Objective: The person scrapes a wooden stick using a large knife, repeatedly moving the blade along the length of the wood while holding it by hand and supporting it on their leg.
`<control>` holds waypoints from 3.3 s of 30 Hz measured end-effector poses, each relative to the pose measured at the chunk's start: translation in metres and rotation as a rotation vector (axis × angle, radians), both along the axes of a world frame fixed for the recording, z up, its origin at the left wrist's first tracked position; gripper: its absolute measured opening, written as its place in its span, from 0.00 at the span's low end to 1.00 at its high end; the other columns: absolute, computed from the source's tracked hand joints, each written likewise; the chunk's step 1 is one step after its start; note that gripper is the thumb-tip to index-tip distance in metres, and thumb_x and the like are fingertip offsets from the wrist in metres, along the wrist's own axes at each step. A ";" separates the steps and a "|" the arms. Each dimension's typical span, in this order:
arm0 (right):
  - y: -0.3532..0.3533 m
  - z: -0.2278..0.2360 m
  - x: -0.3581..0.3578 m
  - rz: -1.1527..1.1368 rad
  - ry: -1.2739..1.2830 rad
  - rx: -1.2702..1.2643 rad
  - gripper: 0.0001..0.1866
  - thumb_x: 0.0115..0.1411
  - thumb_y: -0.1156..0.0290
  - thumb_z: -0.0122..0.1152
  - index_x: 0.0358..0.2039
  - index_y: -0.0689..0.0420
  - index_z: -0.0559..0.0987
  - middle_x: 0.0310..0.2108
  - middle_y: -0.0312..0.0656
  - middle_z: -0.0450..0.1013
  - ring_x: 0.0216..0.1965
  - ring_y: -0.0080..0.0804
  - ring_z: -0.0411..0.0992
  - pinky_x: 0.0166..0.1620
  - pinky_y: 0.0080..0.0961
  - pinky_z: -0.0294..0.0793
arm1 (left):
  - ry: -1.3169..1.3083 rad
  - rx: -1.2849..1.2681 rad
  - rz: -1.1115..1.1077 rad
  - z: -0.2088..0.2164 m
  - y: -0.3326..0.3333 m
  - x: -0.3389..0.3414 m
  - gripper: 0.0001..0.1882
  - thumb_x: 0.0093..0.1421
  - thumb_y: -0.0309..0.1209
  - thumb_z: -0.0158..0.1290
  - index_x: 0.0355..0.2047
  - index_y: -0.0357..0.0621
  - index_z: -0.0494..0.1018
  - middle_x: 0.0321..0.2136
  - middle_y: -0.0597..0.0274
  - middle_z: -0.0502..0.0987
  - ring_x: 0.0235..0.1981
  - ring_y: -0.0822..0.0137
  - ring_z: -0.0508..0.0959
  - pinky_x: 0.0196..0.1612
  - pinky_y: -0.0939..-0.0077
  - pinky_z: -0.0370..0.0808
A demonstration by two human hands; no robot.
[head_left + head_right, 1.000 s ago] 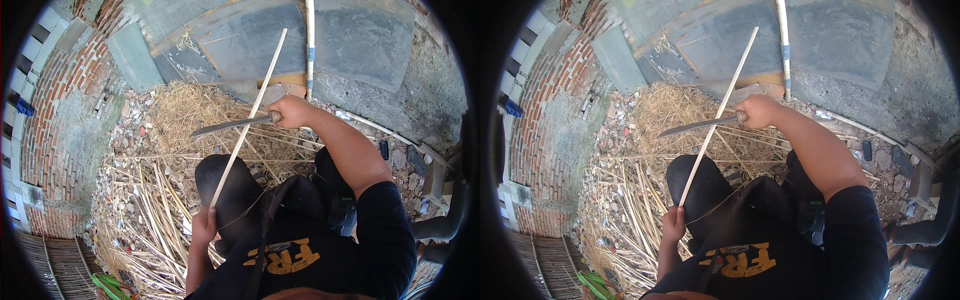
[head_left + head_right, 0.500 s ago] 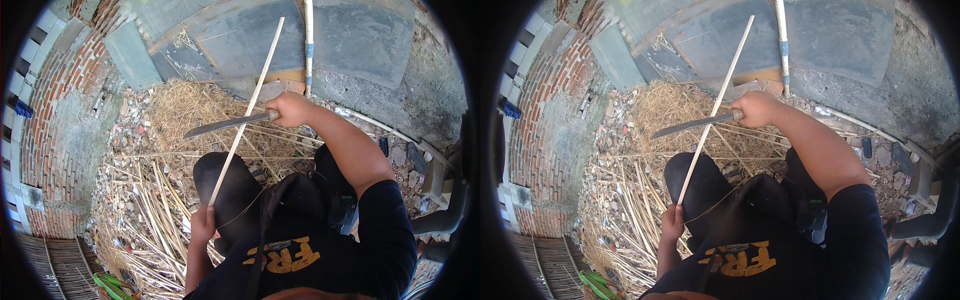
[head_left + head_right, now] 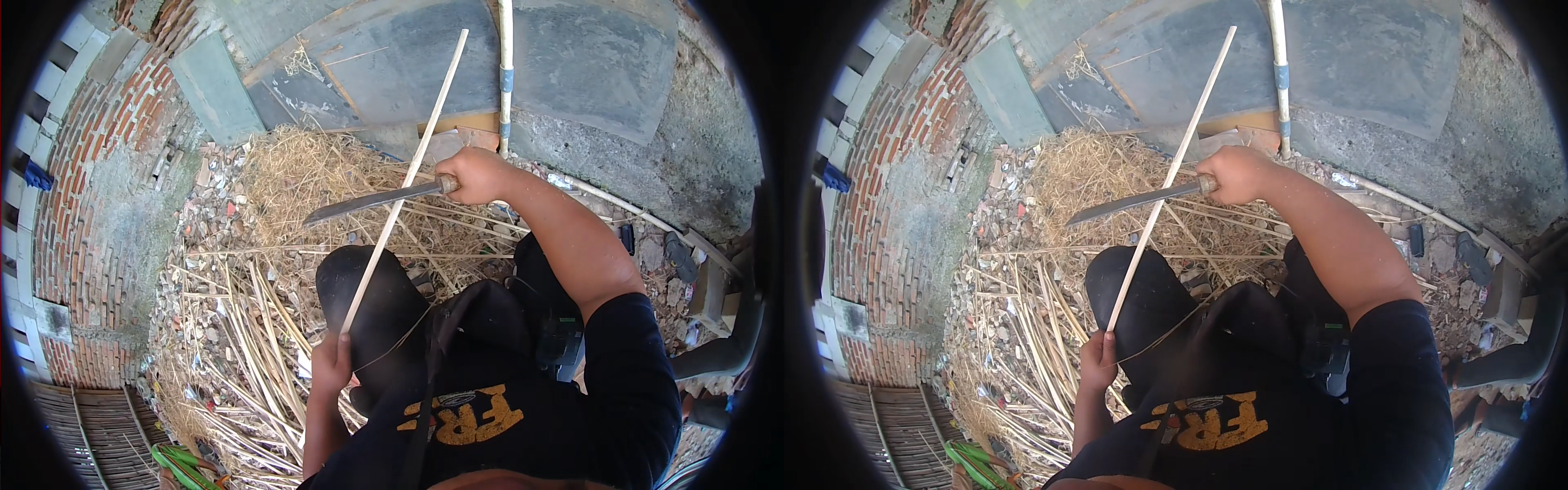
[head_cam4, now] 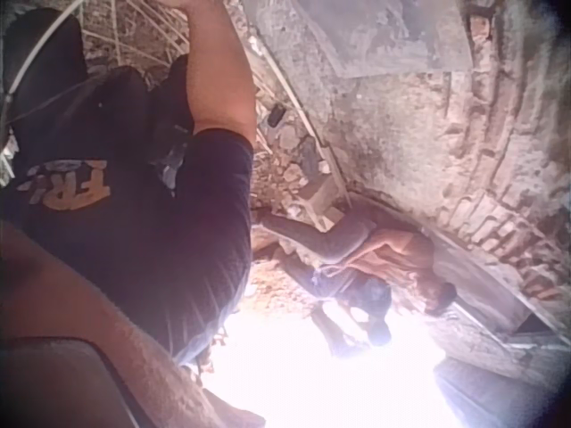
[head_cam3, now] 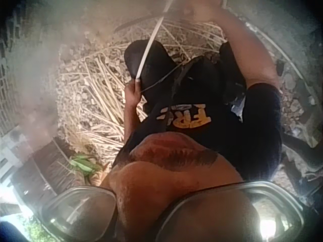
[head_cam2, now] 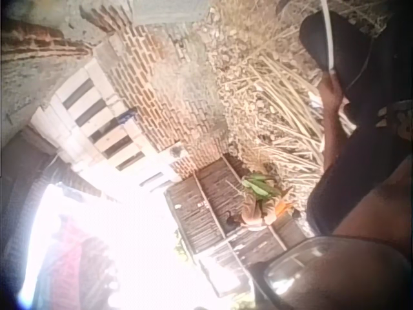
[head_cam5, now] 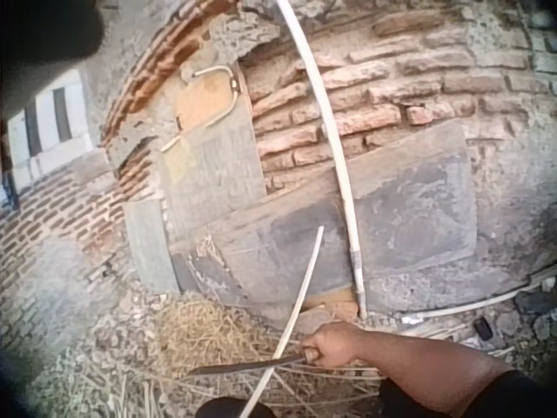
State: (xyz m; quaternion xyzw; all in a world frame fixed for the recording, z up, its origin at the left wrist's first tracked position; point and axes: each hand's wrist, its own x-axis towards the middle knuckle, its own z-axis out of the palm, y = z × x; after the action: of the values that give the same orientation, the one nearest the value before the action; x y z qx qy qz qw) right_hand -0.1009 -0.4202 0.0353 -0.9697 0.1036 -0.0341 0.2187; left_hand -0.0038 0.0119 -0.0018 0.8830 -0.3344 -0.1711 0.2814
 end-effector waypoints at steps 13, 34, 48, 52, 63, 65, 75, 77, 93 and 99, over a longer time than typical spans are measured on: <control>-0.001 -0.002 0.000 0.019 -0.034 0.009 0.13 0.48 0.65 0.66 0.34 0.55 0.80 0.26 0.49 0.76 0.35 0.51 0.76 0.38 0.45 0.74 | 0.005 -0.048 0.023 -0.006 0.001 -0.001 0.19 0.71 0.40 0.43 0.30 0.37 0.70 0.17 0.54 0.70 0.22 0.60 0.71 0.26 0.65 0.67; -0.005 -0.013 -0.001 0.044 -0.136 -0.007 0.13 0.48 0.65 0.67 0.33 0.55 0.79 0.22 0.47 0.75 0.31 0.50 0.76 0.34 0.45 0.72 | -0.011 -0.065 -0.004 -0.010 0.004 0.003 0.17 0.70 0.37 0.43 0.32 0.36 0.72 0.19 0.45 0.73 0.20 0.49 0.75 0.26 0.61 0.69; 0.000 0.004 -0.002 0.037 -0.057 0.077 0.14 0.48 0.64 0.67 0.35 0.54 0.80 0.27 0.49 0.77 0.35 0.51 0.76 0.39 0.45 0.74 | 0.033 -0.115 0.047 -0.004 -0.002 -0.004 0.24 0.72 0.42 0.43 0.23 0.37 0.67 0.15 0.67 0.64 0.21 0.76 0.63 0.24 0.72 0.62; 0.000 0.006 -0.001 0.054 -0.125 0.086 0.14 0.49 0.62 0.67 0.33 0.56 0.79 0.28 0.49 0.77 0.35 0.51 0.76 0.39 0.44 0.74 | -0.102 -0.105 0.019 -0.007 -0.002 -0.006 0.24 0.72 0.44 0.41 0.24 0.37 0.67 0.13 0.56 0.67 0.18 0.67 0.68 0.23 0.66 0.64; 0.011 0.007 -0.001 0.053 -0.096 -0.004 0.13 0.49 0.64 0.67 0.34 0.55 0.79 0.29 0.48 0.77 0.36 0.49 0.76 0.40 0.43 0.74 | 0.023 -0.122 -0.003 0.009 -0.009 -0.008 0.23 0.72 0.41 0.41 0.23 0.37 0.65 0.09 0.57 0.67 0.09 0.63 0.74 0.14 0.71 0.69; 0.000 0.004 0.000 0.110 -0.138 0.021 0.11 0.48 0.70 0.67 0.33 0.58 0.79 0.24 0.49 0.75 0.31 0.51 0.76 0.35 0.43 0.72 | 0.023 -0.159 -0.042 0.009 -0.007 -0.007 0.23 0.72 0.41 0.40 0.23 0.37 0.64 0.08 0.62 0.66 0.06 0.71 0.72 0.09 0.79 0.67; -0.002 0.000 0.002 0.028 -0.100 -0.034 0.14 0.51 0.64 0.68 0.33 0.59 0.78 0.25 0.51 0.75 0.31 0.50 0.76 0.36 0.41 0.73 | -0.181 -0.021 -0.023 -0.010 0.001 0.000 0.23 0.70 0.43 0.43 0.22 0.38 0.65 0.10 0.52 0.68 0.13 0.55 0.75 0.20 0.63 0.68; 0.003 0.003 0.004 0.127 -0.069 -0.068 0.15 0.51 0.63 0.68 0.35 0.59 0.79 0.26 0.52 0.76 0.31 0.49 0.76 0.36 0.39 0.73 | -0.197 -0.054 -0.023 -0.009 0.002 -0.001 0.23 0.70 0.42 0.43 0.22 0.38 0.65 0.10 0.53 0.68 0.12 0.55 0.75 0.19 0.63 0.68; -0.001 0.003 0.000 0.105 0.044 -0.068 0.13 0.50 0.63 0.65 0.33 0.56 0.78 0.29 0.48 0.77 0.35 0.49 0.76 0.40 0.42 0.74 | -0.035 -0.069 -0.012 0.003 -0.007 -0.002 0.23 0.71 0.40 0.43 0.22 0.38 0.65 0.10 0.57 0.68 0.11 0.62 0.75 0.17 0.69 0.68; -0.040 -0.016 0.001 -0.200 0.029 0.114 0.16 0.51 0.62 0.65 0.37 0.58 0.79 0.33 0.51 0.77 0.39 0.50 0.76 0.43 0.42 0.74 | -0.107 -0.004 0.036 0.010 -0.008 -0.005 0.21 0.70 0.38 0.44 0.22 0.38 0.65 0.11 0.50 0.67 0.13 0.53 0.73 0.21 0.61 0.67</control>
State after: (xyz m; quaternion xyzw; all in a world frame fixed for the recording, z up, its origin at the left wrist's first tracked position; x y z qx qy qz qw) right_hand -0.0995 -0.4607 0.0193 -0.9408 0.2050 -0.0357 0.2676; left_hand -0.0083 0.0043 0.0084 0.8963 -0.3333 -0.1179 0.2678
